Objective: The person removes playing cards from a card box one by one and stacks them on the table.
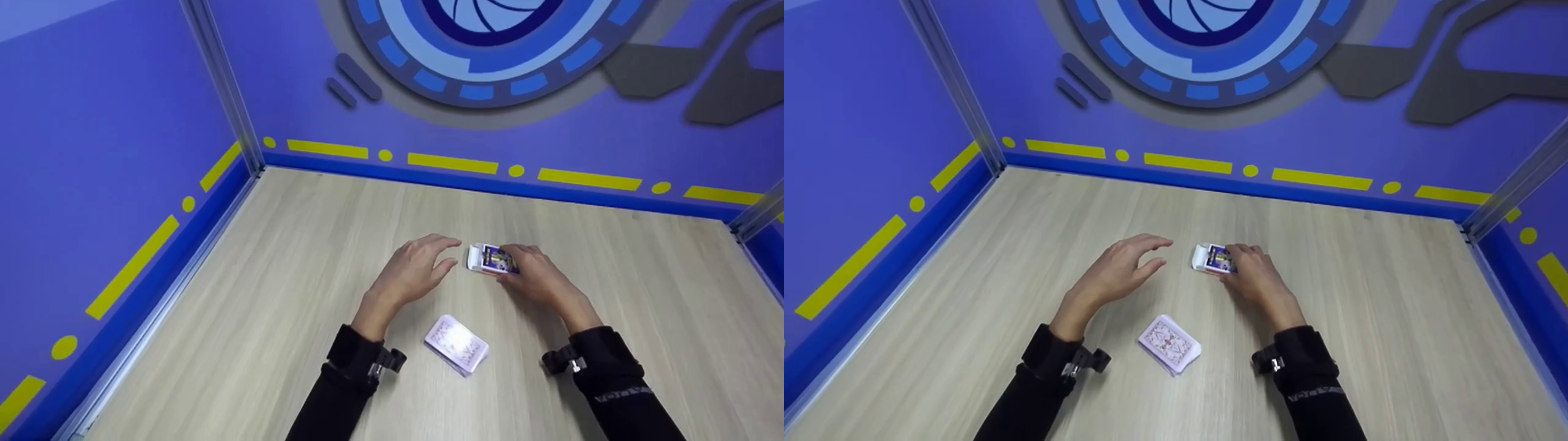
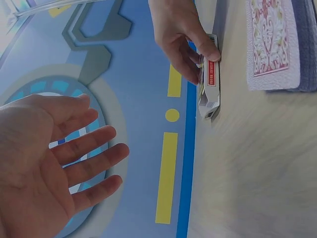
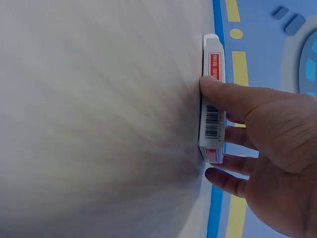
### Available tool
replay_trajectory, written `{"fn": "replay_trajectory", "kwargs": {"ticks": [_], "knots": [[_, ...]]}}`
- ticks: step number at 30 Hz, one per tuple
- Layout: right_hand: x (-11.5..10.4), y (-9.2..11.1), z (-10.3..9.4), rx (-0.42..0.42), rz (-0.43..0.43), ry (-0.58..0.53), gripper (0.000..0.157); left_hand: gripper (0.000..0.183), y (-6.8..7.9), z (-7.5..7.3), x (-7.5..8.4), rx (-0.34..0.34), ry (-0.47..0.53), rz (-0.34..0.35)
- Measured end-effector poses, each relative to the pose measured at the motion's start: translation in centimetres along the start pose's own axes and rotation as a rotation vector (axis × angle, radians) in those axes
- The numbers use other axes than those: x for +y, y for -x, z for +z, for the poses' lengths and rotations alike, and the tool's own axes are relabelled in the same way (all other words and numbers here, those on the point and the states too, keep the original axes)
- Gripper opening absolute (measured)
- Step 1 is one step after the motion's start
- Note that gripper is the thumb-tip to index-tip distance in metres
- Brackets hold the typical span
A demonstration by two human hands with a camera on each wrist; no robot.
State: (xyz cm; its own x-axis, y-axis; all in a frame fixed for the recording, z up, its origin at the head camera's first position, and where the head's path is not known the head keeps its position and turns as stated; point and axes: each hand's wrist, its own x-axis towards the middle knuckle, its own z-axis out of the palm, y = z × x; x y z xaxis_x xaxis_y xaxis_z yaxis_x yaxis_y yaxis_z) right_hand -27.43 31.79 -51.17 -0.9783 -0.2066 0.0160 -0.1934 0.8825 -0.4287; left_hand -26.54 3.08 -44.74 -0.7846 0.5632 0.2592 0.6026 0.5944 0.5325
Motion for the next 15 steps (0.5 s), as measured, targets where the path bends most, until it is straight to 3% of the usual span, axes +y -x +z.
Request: {"fn": "replay_trajectory", "kwargs": {"ticks": [6, 15], "knots": [[0.1, -0.2, 0.1, 0.004, -0.03, -0.037, 0.06, 0.035, 0.1, 0.1, 0.3, 0.002, 0.002, 0.023], [-1.0, 0.8, -0.2, -0.007, 0.007, -0.032, 0.07, 0.033, 0.3, 0.2, 0.6, 0.029, 0.009, 0.055]]}}
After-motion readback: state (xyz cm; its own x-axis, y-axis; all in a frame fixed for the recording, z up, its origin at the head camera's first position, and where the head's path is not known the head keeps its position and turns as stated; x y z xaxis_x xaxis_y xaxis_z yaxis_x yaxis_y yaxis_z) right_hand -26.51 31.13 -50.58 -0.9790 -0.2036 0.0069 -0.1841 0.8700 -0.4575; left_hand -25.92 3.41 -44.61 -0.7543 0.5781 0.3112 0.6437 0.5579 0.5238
